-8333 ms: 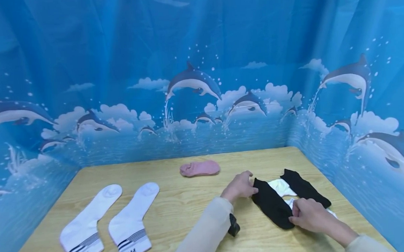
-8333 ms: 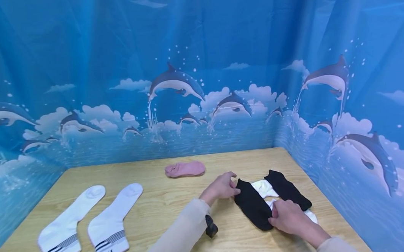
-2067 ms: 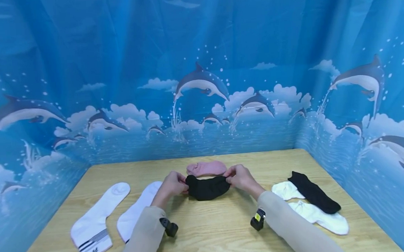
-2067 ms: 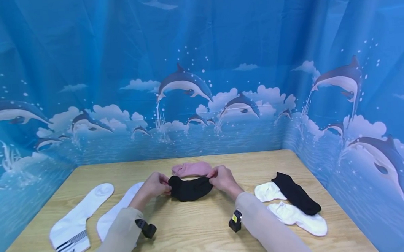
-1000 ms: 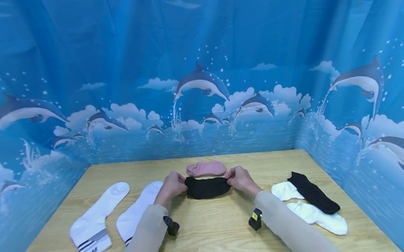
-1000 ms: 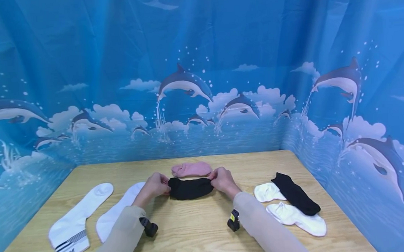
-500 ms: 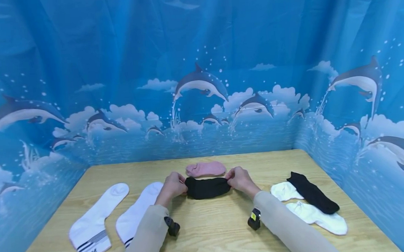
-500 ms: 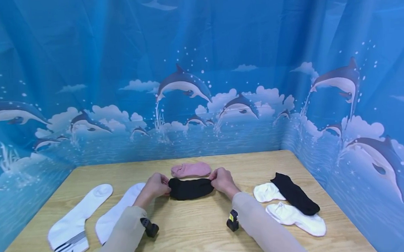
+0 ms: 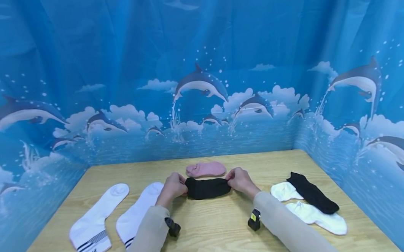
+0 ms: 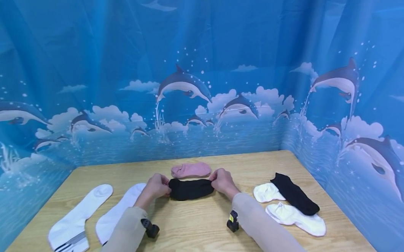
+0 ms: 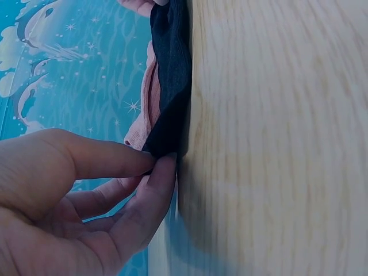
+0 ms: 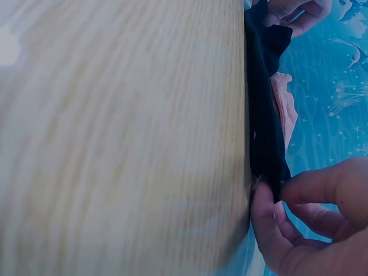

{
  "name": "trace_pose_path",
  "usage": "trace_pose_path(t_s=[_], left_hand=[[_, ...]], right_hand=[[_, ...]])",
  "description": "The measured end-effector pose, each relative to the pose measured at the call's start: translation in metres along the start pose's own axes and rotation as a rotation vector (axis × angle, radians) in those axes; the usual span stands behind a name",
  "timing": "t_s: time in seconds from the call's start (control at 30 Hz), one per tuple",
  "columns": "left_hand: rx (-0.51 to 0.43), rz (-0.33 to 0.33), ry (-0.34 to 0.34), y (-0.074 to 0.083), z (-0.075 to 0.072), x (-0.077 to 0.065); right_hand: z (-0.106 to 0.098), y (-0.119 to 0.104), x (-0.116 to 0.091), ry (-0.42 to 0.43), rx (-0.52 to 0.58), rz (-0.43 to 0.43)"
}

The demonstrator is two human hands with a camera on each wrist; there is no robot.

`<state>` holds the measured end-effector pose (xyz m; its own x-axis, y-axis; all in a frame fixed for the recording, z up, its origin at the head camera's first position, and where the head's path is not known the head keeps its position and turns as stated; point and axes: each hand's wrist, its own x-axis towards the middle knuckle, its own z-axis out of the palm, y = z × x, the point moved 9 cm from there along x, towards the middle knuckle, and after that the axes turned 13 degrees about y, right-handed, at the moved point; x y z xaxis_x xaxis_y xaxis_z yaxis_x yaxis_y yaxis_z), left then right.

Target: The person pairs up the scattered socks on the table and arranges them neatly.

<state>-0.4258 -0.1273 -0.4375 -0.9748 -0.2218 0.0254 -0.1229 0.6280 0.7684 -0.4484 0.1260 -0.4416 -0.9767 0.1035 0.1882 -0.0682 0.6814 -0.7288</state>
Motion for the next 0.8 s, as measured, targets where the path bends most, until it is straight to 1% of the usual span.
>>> trace_pose_path(t_s=[0.23,0.5,0.6,0.8], left_hand=[[-0.011,0.009,0.002,-0.0014,-0.0010,-0.0025],[0.034,0.014,-0.004,-0.0004,-0.0011,-0.0042],[0.035,0.008,-0.002,-0.0008,-0.0007,-0.0039],[0.031,0.020,0.015,-0.0024,-0.0005,-0.0010]], right_hand=[[-0.0003,-0.0016,-0.0028,-0.006,-0.007,-0.007],[-0.0004,-0.0022,-0.0054,-0.007,-0.046,-0.031],[0.0000,-0.0026,-0.0057,-0.012,-0.064,-0.038],[0.0014,-0.0055,-0.0064,-0.017,-0.087,-0.067]])
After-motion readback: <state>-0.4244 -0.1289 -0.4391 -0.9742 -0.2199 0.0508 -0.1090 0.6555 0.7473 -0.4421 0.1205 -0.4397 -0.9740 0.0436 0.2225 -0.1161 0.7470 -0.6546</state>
